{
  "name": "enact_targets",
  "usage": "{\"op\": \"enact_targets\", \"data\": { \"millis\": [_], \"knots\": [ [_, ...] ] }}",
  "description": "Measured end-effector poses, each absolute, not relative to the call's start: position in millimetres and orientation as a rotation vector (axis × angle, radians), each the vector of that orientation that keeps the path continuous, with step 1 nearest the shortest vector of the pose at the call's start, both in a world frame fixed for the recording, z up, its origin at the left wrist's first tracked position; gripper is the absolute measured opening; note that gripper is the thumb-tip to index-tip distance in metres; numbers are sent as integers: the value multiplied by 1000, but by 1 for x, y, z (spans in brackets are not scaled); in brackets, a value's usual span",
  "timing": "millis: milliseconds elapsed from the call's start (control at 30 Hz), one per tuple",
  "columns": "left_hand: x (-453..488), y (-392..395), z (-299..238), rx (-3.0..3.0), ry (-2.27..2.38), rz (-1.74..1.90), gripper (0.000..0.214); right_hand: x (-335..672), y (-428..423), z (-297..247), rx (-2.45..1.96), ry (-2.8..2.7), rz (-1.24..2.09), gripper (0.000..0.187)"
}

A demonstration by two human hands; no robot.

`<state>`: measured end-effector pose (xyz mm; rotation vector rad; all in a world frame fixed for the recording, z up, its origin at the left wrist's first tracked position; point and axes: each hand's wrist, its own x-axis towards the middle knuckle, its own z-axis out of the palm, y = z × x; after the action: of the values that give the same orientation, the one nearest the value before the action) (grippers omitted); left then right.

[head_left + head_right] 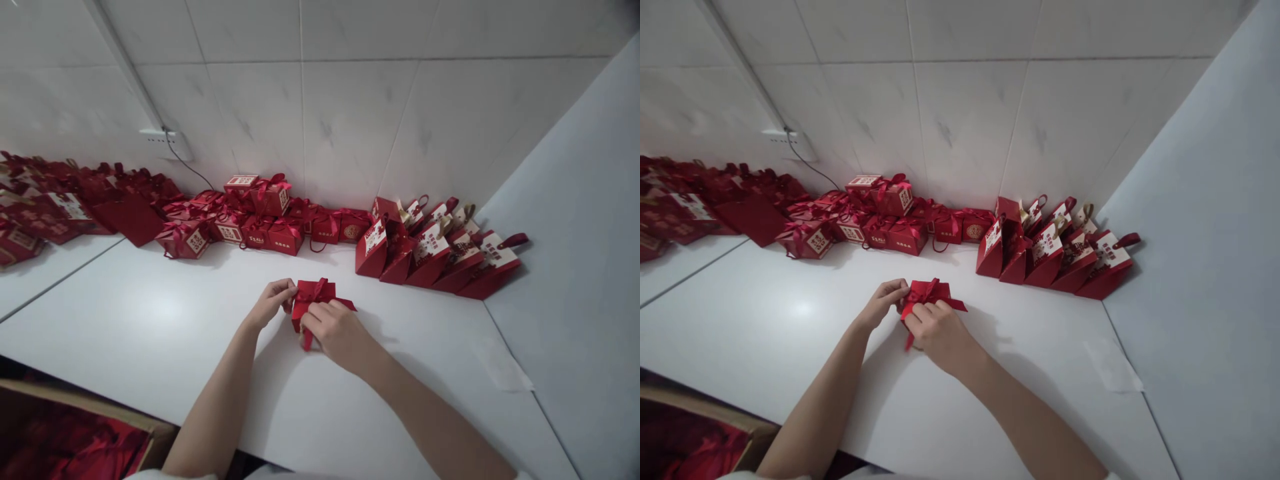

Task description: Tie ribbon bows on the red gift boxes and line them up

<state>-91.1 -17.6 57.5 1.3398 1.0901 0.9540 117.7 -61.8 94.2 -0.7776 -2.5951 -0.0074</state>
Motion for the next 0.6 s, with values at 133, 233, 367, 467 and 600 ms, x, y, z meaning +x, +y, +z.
{"op": "enact_targets", "data": {
  "millis": [133,233,367,467,600],
  "knots": [
    [-93,-13,52,1332,1136,1033,35,136,-66,107,-769,-2556,242,20],
    [-92,-12,50,1351,1163,1047,35,152,-66,111,-846,-2549,462,20],
    [-90,-11,49,1393,1171,1041,35,168,-61,105,-1005,-2548,696,21],
    [-91,-11,52,1421,1177,1031,33,172,-59,102,-1028,-2595,807,19],
    [-90,-15,59,1401,1200,1049,25,170,-59,107,-1060,-2699,909,18]
  ]
}}
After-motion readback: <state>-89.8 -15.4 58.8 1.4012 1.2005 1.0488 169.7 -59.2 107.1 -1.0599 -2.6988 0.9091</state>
